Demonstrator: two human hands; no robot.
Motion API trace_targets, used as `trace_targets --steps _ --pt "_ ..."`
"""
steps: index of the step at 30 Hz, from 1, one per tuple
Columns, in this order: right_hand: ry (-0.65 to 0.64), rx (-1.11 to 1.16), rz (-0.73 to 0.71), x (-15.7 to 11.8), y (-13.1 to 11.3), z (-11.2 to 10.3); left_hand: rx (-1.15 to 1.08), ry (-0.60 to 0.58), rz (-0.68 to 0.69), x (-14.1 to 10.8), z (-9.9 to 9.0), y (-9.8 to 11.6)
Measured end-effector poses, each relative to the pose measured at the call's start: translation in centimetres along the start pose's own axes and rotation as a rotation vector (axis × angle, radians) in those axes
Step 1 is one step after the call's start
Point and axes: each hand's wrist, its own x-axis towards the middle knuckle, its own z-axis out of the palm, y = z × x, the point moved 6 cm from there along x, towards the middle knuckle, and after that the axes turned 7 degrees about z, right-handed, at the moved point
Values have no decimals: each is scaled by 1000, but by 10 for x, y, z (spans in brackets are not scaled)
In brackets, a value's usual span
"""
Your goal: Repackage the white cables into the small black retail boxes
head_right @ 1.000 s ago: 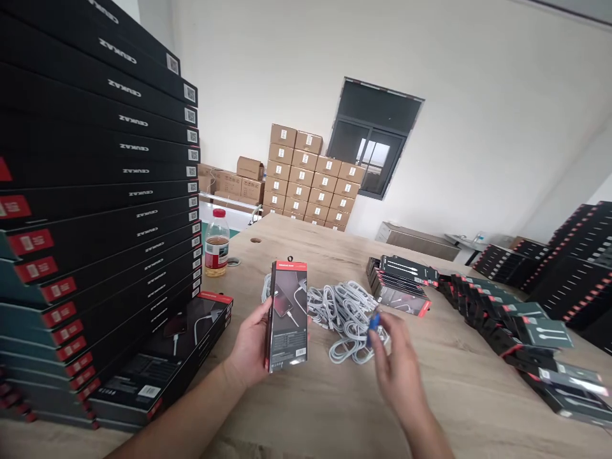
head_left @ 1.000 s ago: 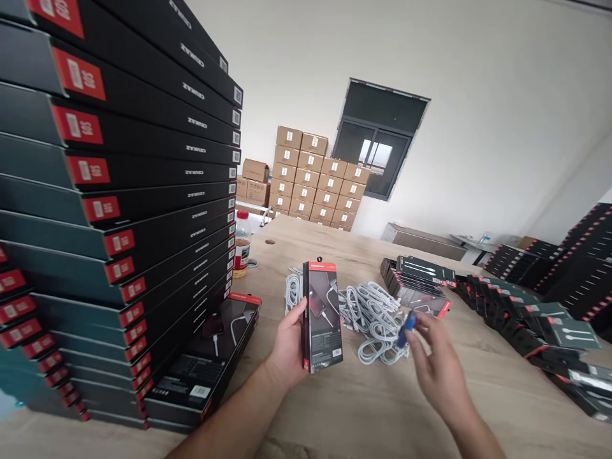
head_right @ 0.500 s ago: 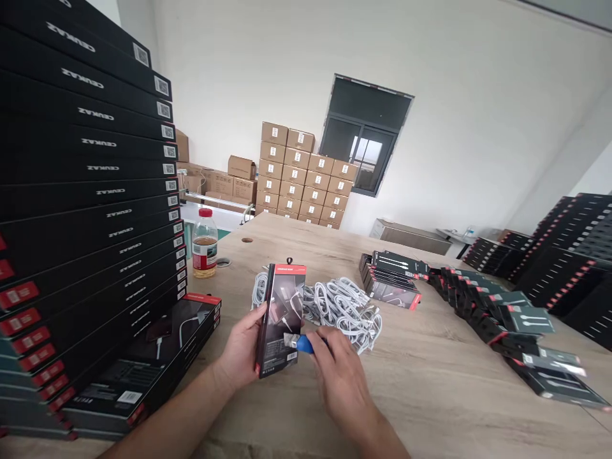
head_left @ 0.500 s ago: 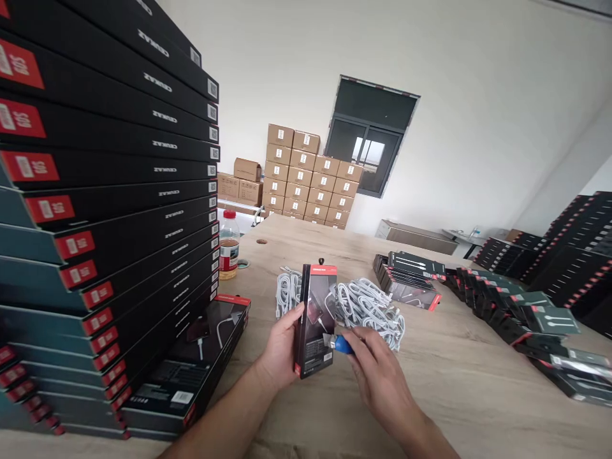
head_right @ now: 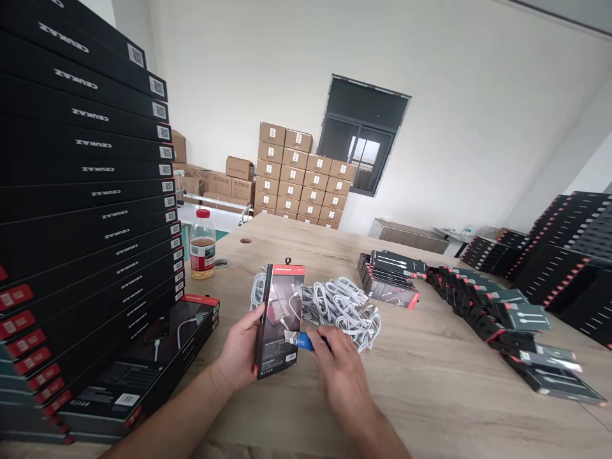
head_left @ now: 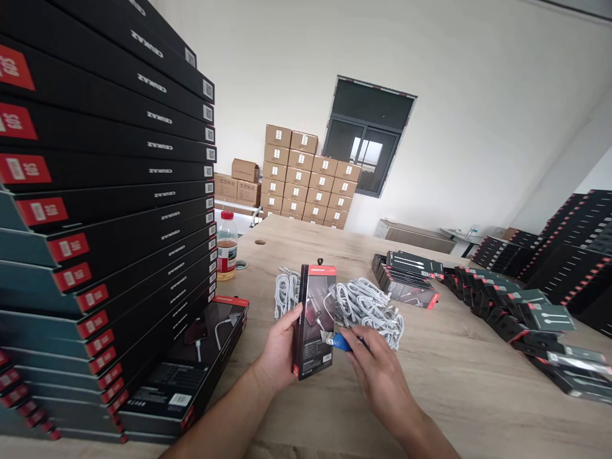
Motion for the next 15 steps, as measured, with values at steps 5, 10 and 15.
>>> trace_targets --steps 5,10,15 --pt "0 31 26 0 1 0 8 -22 -20 0 -1 -4" --pt "15 54 36 -1 -1 -1 54 4 -18 0 -4 -5" --pt "123 4 63 -3 0 -4 213 82 -161 -7 -7 -22"
